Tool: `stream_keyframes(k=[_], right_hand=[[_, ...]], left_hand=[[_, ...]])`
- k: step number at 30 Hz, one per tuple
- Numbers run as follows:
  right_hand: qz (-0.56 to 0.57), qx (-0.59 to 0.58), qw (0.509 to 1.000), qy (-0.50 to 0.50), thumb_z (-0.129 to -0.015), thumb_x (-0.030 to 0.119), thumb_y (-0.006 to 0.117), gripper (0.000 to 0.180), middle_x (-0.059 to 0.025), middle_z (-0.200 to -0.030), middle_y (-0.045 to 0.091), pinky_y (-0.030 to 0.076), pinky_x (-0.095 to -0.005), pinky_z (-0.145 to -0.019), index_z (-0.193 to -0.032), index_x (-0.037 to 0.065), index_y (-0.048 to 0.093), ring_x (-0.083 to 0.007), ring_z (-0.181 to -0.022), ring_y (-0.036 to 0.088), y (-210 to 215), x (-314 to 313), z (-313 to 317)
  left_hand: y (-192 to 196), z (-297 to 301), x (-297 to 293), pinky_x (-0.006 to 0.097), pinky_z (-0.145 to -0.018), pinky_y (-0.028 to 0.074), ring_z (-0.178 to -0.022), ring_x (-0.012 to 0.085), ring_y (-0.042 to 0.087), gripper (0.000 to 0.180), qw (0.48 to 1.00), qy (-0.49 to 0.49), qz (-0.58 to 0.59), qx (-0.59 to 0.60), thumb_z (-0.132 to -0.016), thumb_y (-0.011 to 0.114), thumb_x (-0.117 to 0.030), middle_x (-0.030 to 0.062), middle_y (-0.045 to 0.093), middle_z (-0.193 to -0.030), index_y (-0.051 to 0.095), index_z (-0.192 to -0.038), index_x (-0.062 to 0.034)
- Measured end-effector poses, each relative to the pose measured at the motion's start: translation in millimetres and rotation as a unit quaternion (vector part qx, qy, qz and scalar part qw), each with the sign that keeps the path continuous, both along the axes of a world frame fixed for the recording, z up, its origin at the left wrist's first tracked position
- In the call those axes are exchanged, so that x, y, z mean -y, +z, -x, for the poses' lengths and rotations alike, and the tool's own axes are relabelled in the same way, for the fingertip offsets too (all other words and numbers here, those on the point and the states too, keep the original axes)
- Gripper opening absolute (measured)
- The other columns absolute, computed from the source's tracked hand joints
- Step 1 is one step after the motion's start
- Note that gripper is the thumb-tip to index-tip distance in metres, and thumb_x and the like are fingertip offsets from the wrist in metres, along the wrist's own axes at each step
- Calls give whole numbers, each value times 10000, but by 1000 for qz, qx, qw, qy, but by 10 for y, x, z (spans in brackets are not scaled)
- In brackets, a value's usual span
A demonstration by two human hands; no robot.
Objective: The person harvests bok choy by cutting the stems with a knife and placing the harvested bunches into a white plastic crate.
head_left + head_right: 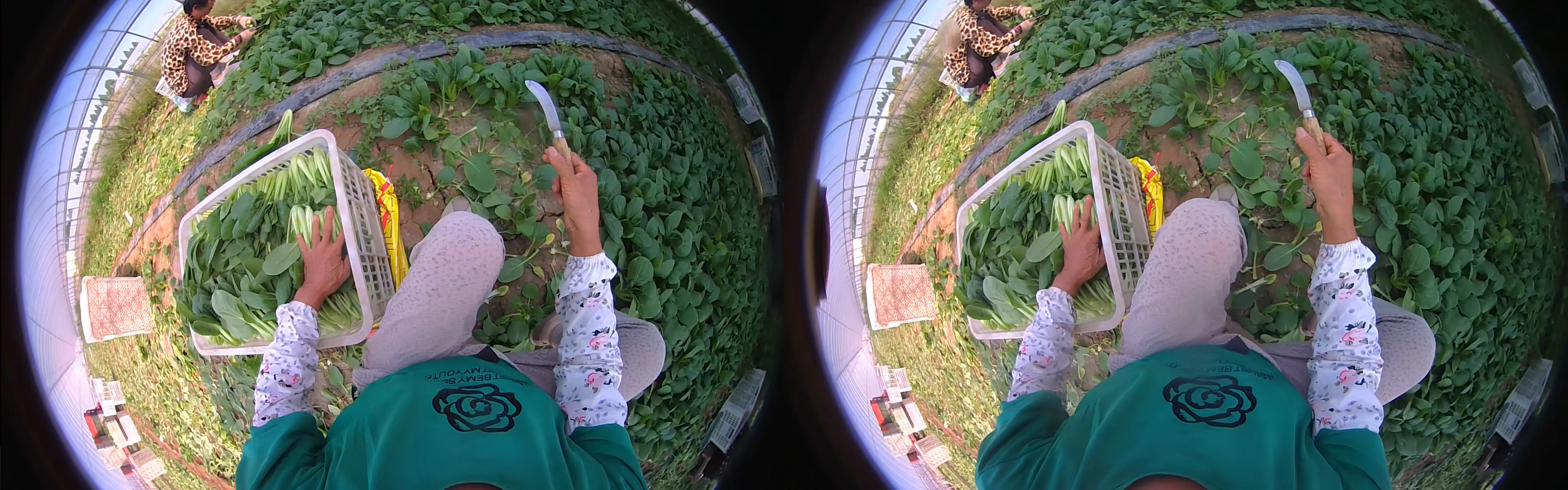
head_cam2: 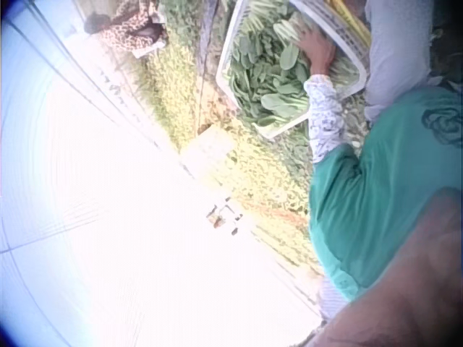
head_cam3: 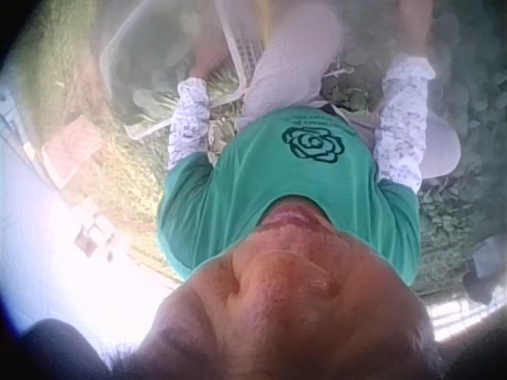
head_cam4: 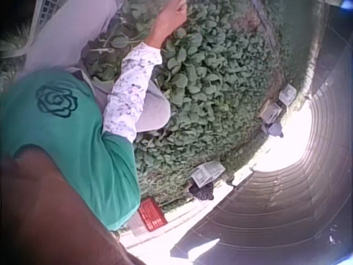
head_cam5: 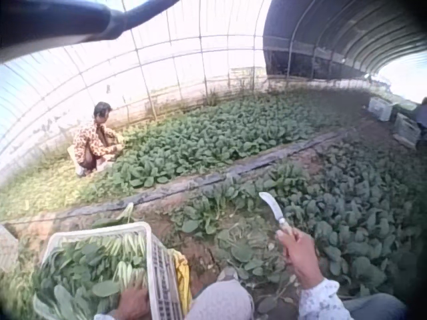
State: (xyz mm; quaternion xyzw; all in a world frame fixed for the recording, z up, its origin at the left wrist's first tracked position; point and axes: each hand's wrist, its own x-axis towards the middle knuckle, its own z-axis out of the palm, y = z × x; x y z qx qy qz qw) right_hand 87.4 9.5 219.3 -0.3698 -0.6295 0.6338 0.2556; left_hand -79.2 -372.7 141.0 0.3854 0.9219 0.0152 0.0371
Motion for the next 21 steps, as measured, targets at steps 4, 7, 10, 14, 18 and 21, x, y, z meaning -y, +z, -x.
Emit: stream_keyframes(k=[4,7,10,14,18,21], right_hand=[[52,-24,997,-45,-813,353,657,303,28,-671,549,273,-170,-380,-888,65,600,-11,-444,396,-262,-264,-106],[74,3,995,-64,-837,340,636,300,10,-687,572,269,-170,-366,-954,68,589,-8,-440,400,-605,-414,-246],[147,47,987,-44,-838,352,633,311,15,-644,548,271,-175,-365,-944,62,596,-17,-429,397,-1017,-424,-160],[204,78,975,-30,-859,439,577,375,33,-574,465,251,-182,-370,-861,64,584,-28,-414,378,-1458,-498,-6],[174,107,978,34,-877,416,550,374,27,-558,458,284,-209,-388,-864,44,579,-44,-408,376,-1859,-568,260],[87,135,984,76,-866,384,568,349,-1,-577,476,350,-263,-456,-871,35,574,-81,-493,458,-2198,-678,626]], left_hand=[[1038,235,-38,515,-1060,209,-1250,318,379,535,975,-82,107,175,-800,641,-329,168,419,-1330,487,-1259,-102],[1544,494,-770,411,-922,396,-1015,316,563,418,967,-112,13,228,-835,609,-307,177,582,-1106,568,-1136,-20],[1374,834,-1616,388,-744,474,-856,339,601,356,965,-184,-33,185,-853,577,-266,177,619,-998,589,-1088,1],[284,1304,-2871,406,-785,469,-930,351,574,318,956,-250,-31,154,-848,559,-246,190,614,-984,597,-1019,19],[-722,1897,-3545,418,-831,470,-1023,335,556,314,966,-238,-69,69,-837,551,-225,199,614,-1021,601,-1033,16],[-1317,2375,-3716,424,-823,476,-1015,328,564,291,984,-158,40,73,-824,553,-230,190,614,-1028,621,-1048,-58]])
